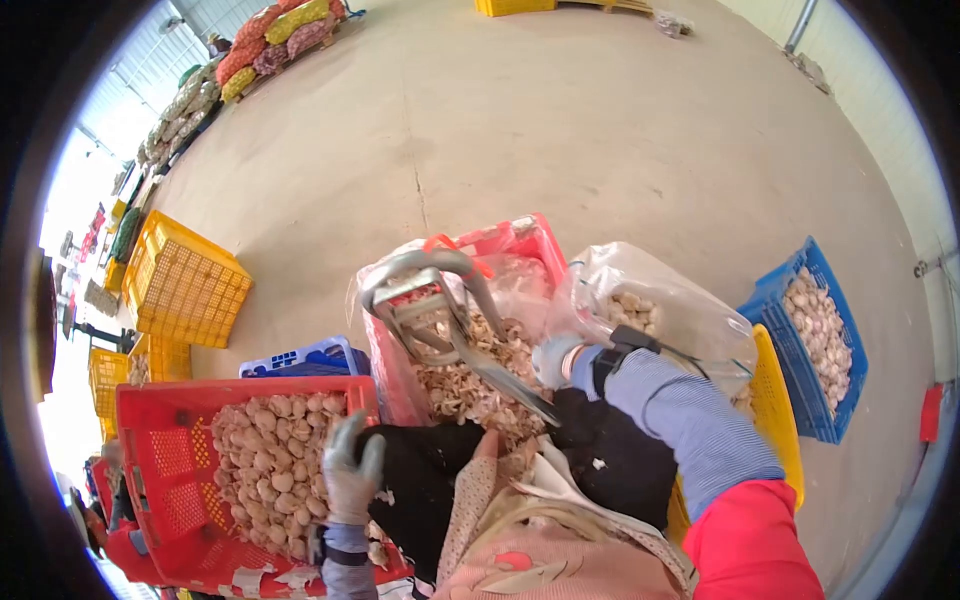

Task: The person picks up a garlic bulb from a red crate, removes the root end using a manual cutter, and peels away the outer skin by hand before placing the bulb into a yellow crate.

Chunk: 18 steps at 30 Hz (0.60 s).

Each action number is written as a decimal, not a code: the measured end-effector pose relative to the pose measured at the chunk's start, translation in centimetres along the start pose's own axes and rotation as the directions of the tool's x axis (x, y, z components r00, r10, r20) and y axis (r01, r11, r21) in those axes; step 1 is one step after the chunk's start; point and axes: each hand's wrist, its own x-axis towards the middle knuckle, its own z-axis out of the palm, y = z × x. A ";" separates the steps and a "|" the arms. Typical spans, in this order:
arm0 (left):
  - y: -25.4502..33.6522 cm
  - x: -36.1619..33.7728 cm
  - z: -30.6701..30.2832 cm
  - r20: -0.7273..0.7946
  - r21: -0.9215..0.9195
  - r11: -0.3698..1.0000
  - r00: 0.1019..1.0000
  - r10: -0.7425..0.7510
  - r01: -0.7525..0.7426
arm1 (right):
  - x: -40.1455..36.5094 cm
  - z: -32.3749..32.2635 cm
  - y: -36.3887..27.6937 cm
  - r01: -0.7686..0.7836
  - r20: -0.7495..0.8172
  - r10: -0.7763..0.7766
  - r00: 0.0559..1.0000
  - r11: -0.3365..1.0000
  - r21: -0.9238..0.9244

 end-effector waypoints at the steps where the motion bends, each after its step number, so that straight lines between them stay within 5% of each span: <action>1: -0.1 -0.1 0.5 0.004 0.163 0.986 0.999 0.047 -0.047 | 2.3 1.6 0.1 -0.022 0.006 0.022 1.000 1.000 0.012; 7: 0.8 1.8 1.2 -0.017 0.132 0.982 0.991 -0.133 0.134 | 7.1 5.1 0.1 -0.197 -0.152 0.338 0.929 0.799 0.568; 8: 0.6 2.1 1.1 -0.008 0.122 0.983 0.991 -0.135 0.135 | 8.3 6.4 0.8 -0.208 -0.181 0.414 0.892 0.732 0.649; 9: 0.3 2.4 1.2 0.005 0.111 0.985 0.991 -0.135 0.133 | 11.4 9.4 2.2 -0.419 -0.111 0.664 0.739 0.582 0.697; 12: 0.1 3.2 1.4 0.045 0.099 0.983 0.986 -0.159 0.154 | 14.9 16.8 6.1 -0.443 -0.305 0.443 0.843 0.893 0.072; 14: 0.2 3.5 1.6 0.063 0.117 0.975 0.979 -0.194 0.186 | 16.6 19.7 6.8 -0.426 -0.389 0.337 0.857 0.889 -0.168; 16: 0.4 3.8 1.7 0.064 0.121 0.973 0.977 -0.204 0.196 | 16.0 16.7 4.5 -0.471 -0.006 0.472 0.882 0.881 0.047; 18: 0.3 3.9 1.7 0.061 0.117 0.970 0.973 -0.223 0.214 | 17.1 17.2 4.3 -0.450 0.002 0.451 0.892 0.889 0.085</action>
